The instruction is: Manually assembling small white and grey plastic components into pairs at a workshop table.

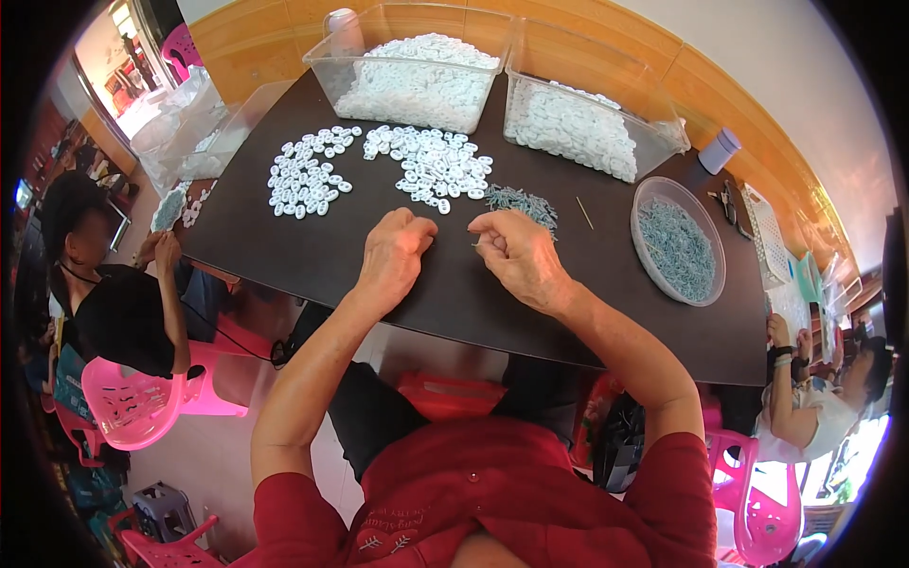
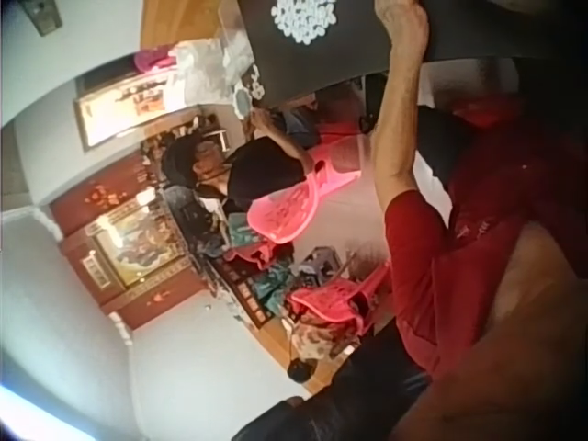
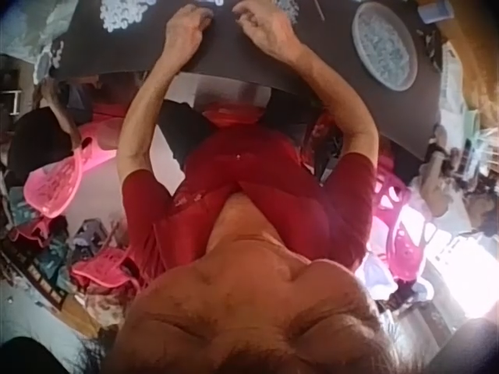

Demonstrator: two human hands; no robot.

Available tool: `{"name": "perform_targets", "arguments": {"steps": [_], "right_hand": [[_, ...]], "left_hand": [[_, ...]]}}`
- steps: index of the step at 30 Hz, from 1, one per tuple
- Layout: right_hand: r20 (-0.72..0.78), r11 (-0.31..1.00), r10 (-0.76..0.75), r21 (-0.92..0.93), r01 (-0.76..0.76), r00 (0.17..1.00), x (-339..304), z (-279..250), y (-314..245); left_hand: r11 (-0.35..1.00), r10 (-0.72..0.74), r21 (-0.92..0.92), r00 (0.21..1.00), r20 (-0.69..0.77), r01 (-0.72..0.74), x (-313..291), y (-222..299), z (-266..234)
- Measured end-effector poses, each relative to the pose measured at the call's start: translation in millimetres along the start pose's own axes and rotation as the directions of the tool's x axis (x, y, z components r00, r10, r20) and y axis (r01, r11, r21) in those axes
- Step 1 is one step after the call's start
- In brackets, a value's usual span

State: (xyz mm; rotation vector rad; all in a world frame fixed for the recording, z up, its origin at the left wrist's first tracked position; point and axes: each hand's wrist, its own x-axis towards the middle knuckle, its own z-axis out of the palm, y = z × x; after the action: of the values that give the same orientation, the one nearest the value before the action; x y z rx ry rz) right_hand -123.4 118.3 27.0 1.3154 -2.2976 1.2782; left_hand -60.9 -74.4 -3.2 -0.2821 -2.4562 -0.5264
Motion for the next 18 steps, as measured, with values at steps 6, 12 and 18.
{"name": "perform_targets", "arguments": {"steps": [6,12,18], "right_hand": [[0.126,0.980,0.169,0.086,-0.180,0.978,-7.7,-3.7,-2.9],[0.206,0.902,0.302,0.254,-0.349,0.931,-13.2,-3.8,-19.7],[0.222,0.833,0.402,0.314,-0.456,0.888,-21.7,0.9,-25.1]], "left_hand": [[0.716,-0.382,-0.587,0.916,0.123,0.377,-11.1,31.4,-15.1],[0.076,-0.448,-0.855,0.783,0.431,0.513,-20.4,55.3,-20.1],[-0.055,-0.513,-0.896,0.758,0.403,0.440,-22.7,65.9,-12.3]]}}
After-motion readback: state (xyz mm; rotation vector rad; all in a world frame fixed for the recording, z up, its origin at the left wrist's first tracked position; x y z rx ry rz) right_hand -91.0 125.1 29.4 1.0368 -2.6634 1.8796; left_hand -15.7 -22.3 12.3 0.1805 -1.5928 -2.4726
